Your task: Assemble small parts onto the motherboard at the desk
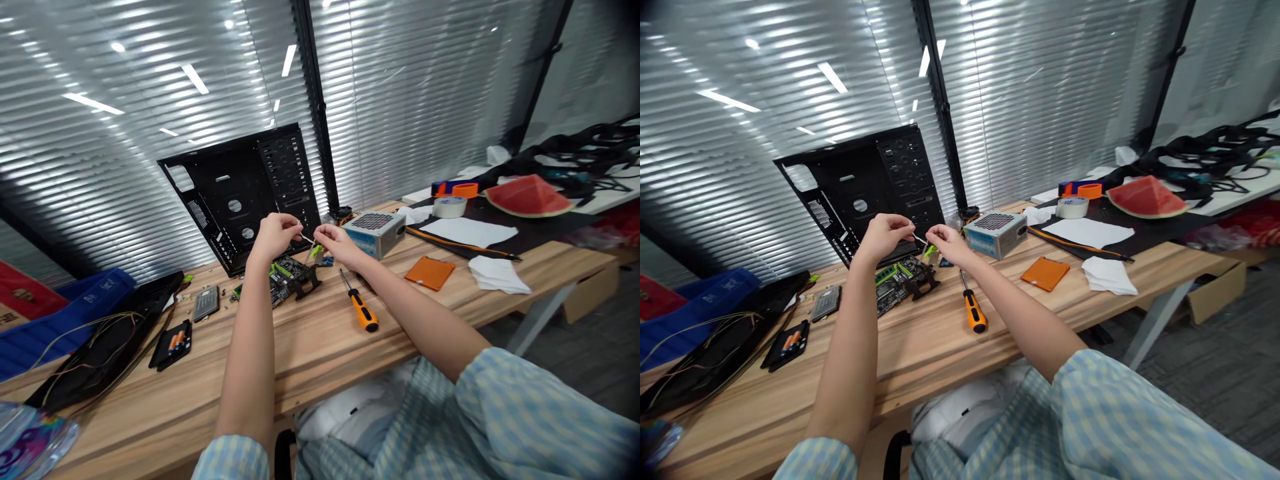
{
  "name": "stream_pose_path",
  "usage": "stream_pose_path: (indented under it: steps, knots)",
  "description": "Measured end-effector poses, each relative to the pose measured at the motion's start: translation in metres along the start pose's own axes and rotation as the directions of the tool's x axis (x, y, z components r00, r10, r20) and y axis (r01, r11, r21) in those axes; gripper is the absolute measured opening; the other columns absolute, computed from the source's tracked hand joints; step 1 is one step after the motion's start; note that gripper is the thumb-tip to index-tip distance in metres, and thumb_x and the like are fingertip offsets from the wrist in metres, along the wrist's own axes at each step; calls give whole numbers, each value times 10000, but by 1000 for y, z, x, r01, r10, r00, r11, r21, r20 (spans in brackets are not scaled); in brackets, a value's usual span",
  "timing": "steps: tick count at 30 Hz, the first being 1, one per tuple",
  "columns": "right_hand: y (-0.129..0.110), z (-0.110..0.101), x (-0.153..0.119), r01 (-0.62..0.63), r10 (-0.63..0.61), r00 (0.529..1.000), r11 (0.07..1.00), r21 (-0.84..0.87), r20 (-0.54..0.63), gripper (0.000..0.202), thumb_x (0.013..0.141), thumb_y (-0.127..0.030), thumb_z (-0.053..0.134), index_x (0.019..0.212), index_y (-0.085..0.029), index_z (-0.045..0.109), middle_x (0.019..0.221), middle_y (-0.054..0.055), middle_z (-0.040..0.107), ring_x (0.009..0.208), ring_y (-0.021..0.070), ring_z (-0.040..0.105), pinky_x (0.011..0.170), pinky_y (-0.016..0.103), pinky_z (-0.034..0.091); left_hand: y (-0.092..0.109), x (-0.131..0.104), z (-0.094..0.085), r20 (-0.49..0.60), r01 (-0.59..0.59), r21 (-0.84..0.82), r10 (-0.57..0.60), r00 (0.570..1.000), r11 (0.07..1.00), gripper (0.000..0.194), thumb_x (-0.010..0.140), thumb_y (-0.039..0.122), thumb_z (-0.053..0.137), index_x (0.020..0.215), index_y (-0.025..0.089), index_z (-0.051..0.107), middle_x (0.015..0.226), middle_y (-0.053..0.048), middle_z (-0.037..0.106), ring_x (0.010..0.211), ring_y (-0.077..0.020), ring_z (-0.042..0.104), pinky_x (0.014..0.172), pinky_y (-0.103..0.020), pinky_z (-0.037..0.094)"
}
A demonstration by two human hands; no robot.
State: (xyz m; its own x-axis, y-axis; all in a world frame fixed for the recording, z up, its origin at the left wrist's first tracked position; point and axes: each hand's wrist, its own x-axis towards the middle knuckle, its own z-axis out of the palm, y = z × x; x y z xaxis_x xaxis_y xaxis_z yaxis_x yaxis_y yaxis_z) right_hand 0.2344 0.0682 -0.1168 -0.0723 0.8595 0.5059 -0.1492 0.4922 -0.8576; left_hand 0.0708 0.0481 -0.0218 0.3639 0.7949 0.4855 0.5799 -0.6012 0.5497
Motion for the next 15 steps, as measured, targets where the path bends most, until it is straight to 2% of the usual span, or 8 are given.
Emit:
stream_pose_path:
  steps: [5, 8, 12, 15]
  knots:
    - [1, -2, 2, 34, -34, 999, 999, -18, -28, 369, 727, -526, 679, 811, -193, 544, 698, -37, 560, 622, 93, 501, 544, 214, 392, -2, 0, -3, -2, 32, -12, -32, 999, 999, 127, 746, 268, 639, 694, 155, 664, 663, -26, 684, 671, -190, 709, 693, -259, 526]
    - [1, -3, 2, -2, 2, 1000, 1000, -16, -21, 346, 730, -500, 689, 819, -195, 552, 731, -16, 618, 635, 98, 533, 549, 211, 404, -1, -1, -6, -17, 46, -35, -46, 999, 998, 128, 755, 257, 631, 700, 145, 659, 691, -32, 683, 672, -188, 710, 666, -248, 526]
    - [0, -5, 1, -72, 72, 996, 997, 9, 43, 315, 735, -455, 695, 822, -190, 549, 756, 6, 670, 601, 95, 554, 560, 220, 425, -3, 0, -8, -41, 51, -53, -53, 998, 997, 130, 765, 253, 624, 709, 140, 659, 713, -35, 676, 668, -185, 710, 633, -236, 527]
    - [-1, -5, 0, -70, 69, 996, 997, 12, 47, 274, 737, -407, 700, 812, -186, 557, 746, 11, 682, 623, 100, 580, 580, 219, 438, -6, 0, -9, -51, 49, -66, -52, 997, 997, 127, 771, 252, 621, 720, 142, 657, 725, -31, 668, 664, -179, 708, 623, -229, 534]
